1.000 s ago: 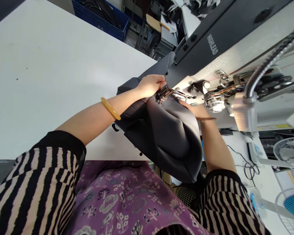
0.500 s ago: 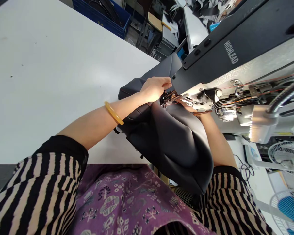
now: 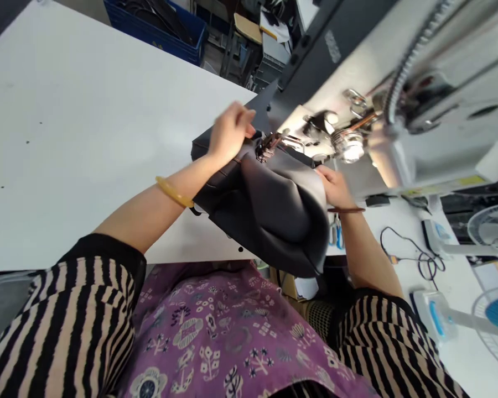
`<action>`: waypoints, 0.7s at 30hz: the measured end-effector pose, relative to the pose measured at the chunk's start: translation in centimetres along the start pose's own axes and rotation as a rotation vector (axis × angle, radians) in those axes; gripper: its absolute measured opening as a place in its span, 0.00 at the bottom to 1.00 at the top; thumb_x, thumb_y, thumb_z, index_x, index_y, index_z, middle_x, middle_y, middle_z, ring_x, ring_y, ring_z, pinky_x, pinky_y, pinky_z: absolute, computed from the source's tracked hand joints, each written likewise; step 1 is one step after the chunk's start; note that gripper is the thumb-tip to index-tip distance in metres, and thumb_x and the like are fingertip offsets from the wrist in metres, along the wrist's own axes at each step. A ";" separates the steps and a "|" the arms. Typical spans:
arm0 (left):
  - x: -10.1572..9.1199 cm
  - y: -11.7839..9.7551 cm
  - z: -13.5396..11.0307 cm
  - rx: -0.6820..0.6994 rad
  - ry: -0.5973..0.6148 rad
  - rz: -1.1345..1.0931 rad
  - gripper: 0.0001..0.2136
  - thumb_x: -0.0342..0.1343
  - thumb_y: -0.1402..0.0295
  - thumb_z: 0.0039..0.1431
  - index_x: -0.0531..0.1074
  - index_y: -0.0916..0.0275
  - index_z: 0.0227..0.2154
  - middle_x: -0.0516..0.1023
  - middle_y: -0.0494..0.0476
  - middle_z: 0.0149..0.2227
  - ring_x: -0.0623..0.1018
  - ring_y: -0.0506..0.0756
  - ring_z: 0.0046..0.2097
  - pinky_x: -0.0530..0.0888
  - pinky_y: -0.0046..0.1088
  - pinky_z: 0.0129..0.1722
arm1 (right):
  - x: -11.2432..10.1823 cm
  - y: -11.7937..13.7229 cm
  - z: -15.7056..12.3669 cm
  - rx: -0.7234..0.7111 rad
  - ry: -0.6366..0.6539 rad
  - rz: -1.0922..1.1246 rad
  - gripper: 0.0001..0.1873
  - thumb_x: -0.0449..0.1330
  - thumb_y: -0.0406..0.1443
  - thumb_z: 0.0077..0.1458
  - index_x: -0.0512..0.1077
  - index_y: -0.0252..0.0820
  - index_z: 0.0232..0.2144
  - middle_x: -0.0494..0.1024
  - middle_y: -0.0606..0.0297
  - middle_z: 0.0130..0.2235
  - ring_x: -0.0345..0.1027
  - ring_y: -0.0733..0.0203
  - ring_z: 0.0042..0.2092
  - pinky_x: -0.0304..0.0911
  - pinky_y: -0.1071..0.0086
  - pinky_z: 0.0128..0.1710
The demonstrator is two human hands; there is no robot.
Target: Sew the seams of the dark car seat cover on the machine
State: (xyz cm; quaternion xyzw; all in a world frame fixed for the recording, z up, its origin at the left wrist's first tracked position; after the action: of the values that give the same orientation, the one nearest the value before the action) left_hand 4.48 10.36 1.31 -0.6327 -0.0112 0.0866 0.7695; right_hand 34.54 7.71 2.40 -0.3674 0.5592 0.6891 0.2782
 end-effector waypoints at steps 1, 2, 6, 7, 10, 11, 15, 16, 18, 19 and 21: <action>-1.3 -0.2 -1.2 -0.008 -0.076 -0.017 0.09 0.48 0.60 0.66 0.64 0.58 0.32 0.77 0.48 0.29 0.76 0.48 0.33 0.72 0.32 0.39 | -0.3 -1.6 -2.4 0.035 -0.015 0.003 0.29 0.53 0.61 0.53 0.60 0.43 0.20 0.57 0.73 0.22 0.52 0.67 0.27 0.50 0.70 0.30; -2.7 -0.7 -2.6 -0.010 -0.153 -0.017 0.10 0.48 0.59 0.66 0.64 0.59 0.34 0.77 0.48 0.31 0.77 0.49 0.35 0.72 0.34 0.40 | -0.5 -3.5 -5.0 0.088 -0.032 -0.012 0.29 0.51 0.61 0.54 0.58 0.44 0.20 0.56 0.73 0.21 0.50 0.67 0.27 0.49 0.70 0.29; -6.2 -6.8 -11.2 0.157 -0.445 0.145 0.17 0.38 0.55 0.69 0.69 0.57 0.44 0.80 0.54 0.32 0.78 0.55 0.38 0.68 0.45 0.40 | 1.4 -12.5 -15.0 0.411 -0.036 -0.228 0.25 0.50 0.58 0.53 0.56 0.45 0.22 0.57 0.71 0.21 0.54 0.64 0.26 0.49 0.69 0.29; -5.0 -9.0 -13.3 0.257 -0.357 0.196 0.21 0.32 0.55 0.71 0.71 0.54 0.45 0.80 0.54 0.32 0.78 0.56 0.37 0.68 0.48 0.41 | 2.2 -14.2 -16.8 0.466 -0.031 -0.259 0.23 0.52 0.56 0.52 0.57 0.45 0.23 0.58 0.70 0.21 0.54 0.63 0.26 0.50 0.69 0.29; 3.8 -13.3 -19.9 0.538 0.332 0.317 0.16 0.41 0.52 0.69 0.76 0.42 0.43 0.83 0.46 0.35 0.79 0.54 0.35 0.72 0.44 0.46 | 4.2 -17.2 -20.0 0.556 -0.072 -0.310 0.15 0.56 0.49 0.52 0.64 0.45 0.28 0.69 0.62 0.26 0.61 0.56 0.30 0.56 0.65 0.31; 6.2 -13.7 -22.2 0.602 0.499 0.333 0.12 0.47 0.53 0.67 0.75 0.37 0.44 0.83 0.42 0.38 0.80 0.52 0.36 0.74 0.40 0.46 | 4.6 -17.6 -20.2 0.563 -0.094 -0.328 0.14 0.57 0.48 0.52 0.66 0.43 0.32 0.73 0.56 0.32 0.65 0.52 0.35 0.59 0.62 0.35; 8.8 -12.9 -27.8 0.909 0.652 0.401 0.20 0.52 0.61 0.67 0.63 0.24 0.57 0.78 0.34 0.53 0.80 0.50 0.50 0.74 0.32 0.59 | 4.4 -15.5 -18.7 0.413 -0.133 -0.357 0.21 0.62 0.42 0.51 0.71 0.39 0.46 0.69 0.42 0.58 0.60 0.39 0.60 0.55 0.49 0.59; 7.4 -12.4 -27.5 0.914 0.514 0.421 0.24 0.51 0.63 0.68 0.58 0.25 0.61 0.77 0.36 0.55 0.79 0.51 0.53 0.73 0.35 0.61 | 4.2 -14.2 -18.0 0.342 -0.133 -0.328 0.21 0.62 0.42 0.52 0.72 0.38 0.47 0.69 0.43 0.58 0.59 0.39 0.62 0.53 0.48 0.62; 3.3 -10.9 -25.4 0.777 0.176 0.447 0.29 0.48 0.66 0.69 0.48 0.30 0.67 0.72 0.43 0.60 0.75 0.55 0.59 0.71 0.42 0.64 | 3.8 -10.4 -16.5 0.177 -0.130 -0.187 0.22 0.60 0.44 0.55 0.72 0.37 0.48 0.74 0.46 0.54 0.65 0.43 0.58 0.58 0.48 0.61; 1.7 -10.1 -24.5 0.705 0.086 0.467 0.30 0.47 0.65 0.69 0.46 0.34 0.68 0.69 0.46 0.63 0.72 0.57 0.63 0.69 0.45 0.65 | 3.7 -8.0 -15.7 0.085 -0.122 -0.080 0.23 0.59 0.46 0.57 0.71 0.37 0.49 0.76 0.49 0.51 0.68 0.46 0.56 0.61 0.50 0.59; 0.6 -9.0 -22.8 0.632 0.065 0.529 0.29 0.50 0.62 0.68 0.50 0.42 0.69 0.65 0.53 0.66 0.66 0.60 0.67 0.66 0.48 0.67 | 3.9 -2.5 -14.3 -0.129 -0.096 0.086 0.27 0.59 0.50 0.58 0.69 0.40 0.53 0.75 0.53 0.53 0.70 0.50 0.55 0.65 0.54 0.57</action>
State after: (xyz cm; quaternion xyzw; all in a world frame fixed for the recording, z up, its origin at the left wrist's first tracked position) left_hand 9.06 -13.33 5.48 -0.3489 0.2031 0.2603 0.8771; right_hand 37.03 -5.77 -3.72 -0.3269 0.5149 0.7518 0.2507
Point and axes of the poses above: each hand's wrist, its own z-axis towards the middle knuckle, its own x-axis out of the palm, y = z × x, the point moved 8 cm from there along z, towards the middle knuckle
